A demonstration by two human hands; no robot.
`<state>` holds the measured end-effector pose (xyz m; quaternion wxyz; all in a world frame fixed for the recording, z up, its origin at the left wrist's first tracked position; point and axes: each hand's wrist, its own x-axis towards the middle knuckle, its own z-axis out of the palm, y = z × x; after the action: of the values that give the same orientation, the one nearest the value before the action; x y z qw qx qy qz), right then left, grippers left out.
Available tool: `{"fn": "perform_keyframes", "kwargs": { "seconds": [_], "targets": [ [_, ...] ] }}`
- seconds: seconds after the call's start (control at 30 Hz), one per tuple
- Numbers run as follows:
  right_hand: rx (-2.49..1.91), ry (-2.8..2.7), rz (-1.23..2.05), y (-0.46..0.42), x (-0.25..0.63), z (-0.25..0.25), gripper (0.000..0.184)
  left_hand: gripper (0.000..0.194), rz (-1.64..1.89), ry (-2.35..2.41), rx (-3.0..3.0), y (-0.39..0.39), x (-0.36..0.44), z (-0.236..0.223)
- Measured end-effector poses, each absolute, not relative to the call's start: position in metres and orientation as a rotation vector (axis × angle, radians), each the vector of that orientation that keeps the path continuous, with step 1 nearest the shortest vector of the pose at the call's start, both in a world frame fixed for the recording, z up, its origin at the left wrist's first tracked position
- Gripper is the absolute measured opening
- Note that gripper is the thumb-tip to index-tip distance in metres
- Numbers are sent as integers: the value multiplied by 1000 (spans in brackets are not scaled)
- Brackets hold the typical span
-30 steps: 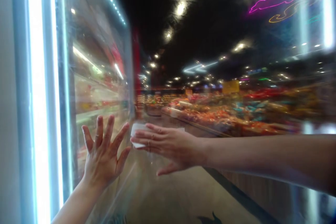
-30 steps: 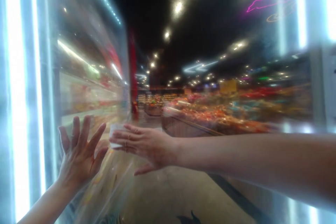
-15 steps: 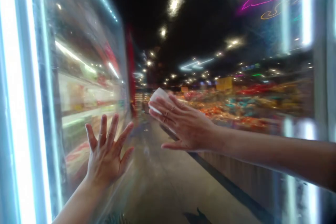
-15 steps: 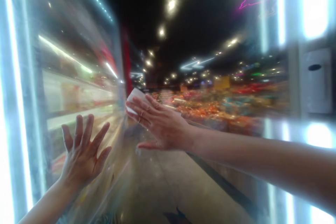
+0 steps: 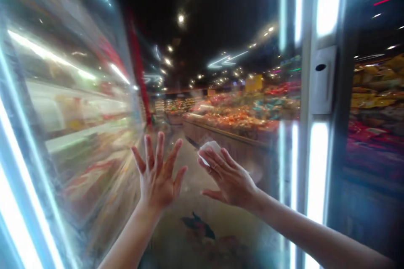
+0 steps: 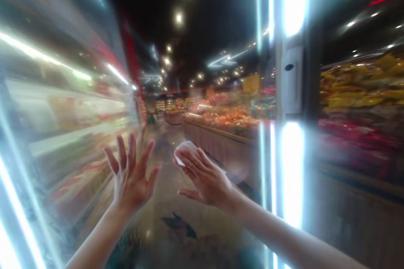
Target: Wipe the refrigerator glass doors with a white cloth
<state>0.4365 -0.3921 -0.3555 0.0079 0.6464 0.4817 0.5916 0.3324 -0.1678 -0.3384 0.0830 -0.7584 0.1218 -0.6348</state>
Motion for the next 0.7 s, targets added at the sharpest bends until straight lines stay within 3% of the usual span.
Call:
{"fn": "perform_keyframes", "kwargs": {
  "seconds": [0.2,0.7],
  "targets": [
    [2388,1234,2106,-393,435,-374,94,81,-1873,322,-2369,-217,358,-369],
    [2465,1127,2121,-412,439,-407,91,81,-1836,304,-2314,-216,370,-382]
  ]
}}
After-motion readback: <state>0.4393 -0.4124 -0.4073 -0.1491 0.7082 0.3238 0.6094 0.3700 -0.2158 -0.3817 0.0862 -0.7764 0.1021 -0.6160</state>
